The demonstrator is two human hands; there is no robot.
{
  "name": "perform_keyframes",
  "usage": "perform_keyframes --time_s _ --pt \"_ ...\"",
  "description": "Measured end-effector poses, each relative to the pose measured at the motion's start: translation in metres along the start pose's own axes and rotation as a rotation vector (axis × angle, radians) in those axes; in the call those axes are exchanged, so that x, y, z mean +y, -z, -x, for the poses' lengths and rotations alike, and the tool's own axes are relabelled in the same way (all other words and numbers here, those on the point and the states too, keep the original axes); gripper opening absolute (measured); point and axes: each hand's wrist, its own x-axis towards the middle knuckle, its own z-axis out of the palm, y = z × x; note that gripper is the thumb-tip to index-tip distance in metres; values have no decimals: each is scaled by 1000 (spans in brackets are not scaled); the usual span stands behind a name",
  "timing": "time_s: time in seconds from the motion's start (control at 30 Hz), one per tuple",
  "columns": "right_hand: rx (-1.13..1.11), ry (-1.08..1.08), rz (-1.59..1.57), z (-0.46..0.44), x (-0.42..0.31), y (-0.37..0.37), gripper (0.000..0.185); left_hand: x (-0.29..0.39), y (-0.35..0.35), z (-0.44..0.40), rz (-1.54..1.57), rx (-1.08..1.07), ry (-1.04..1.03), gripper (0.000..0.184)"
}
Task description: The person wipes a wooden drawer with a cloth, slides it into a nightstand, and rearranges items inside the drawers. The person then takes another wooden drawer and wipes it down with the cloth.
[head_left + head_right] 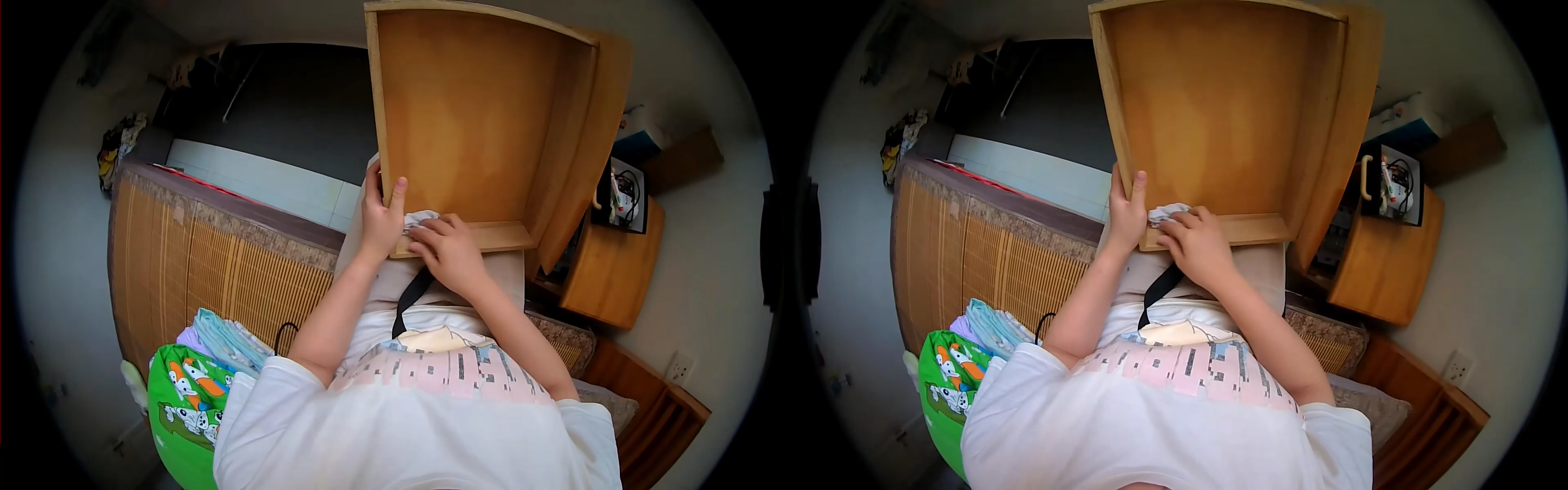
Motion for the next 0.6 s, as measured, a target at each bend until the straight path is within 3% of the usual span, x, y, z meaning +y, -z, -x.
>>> perform_keyframes --time_s 0.13,0.2,0.27,0.33,0.43,0.6 --pt "-98 -44 -145 -9 2 -13 18 -2 3 1 23 1 -20 54" --pt "-154 -279 -260 -3 12 16 23 -4 5 3 20 0 -17 54" --pt "-40 -337 -142 6 30 28 28 -5 5 0 29 1 -16 54" --pt "-29 -301 -132 4 29 23 28 -1 5 -1 48 -4 -10 54" --pt "-101 -73 -282 -12 15 -11 25 -5 3 -1 45 -11 -6 55" --pt "-230 -122 -298 -13 -9 -2 23 -3 6 -1 21 -5 -3 55"
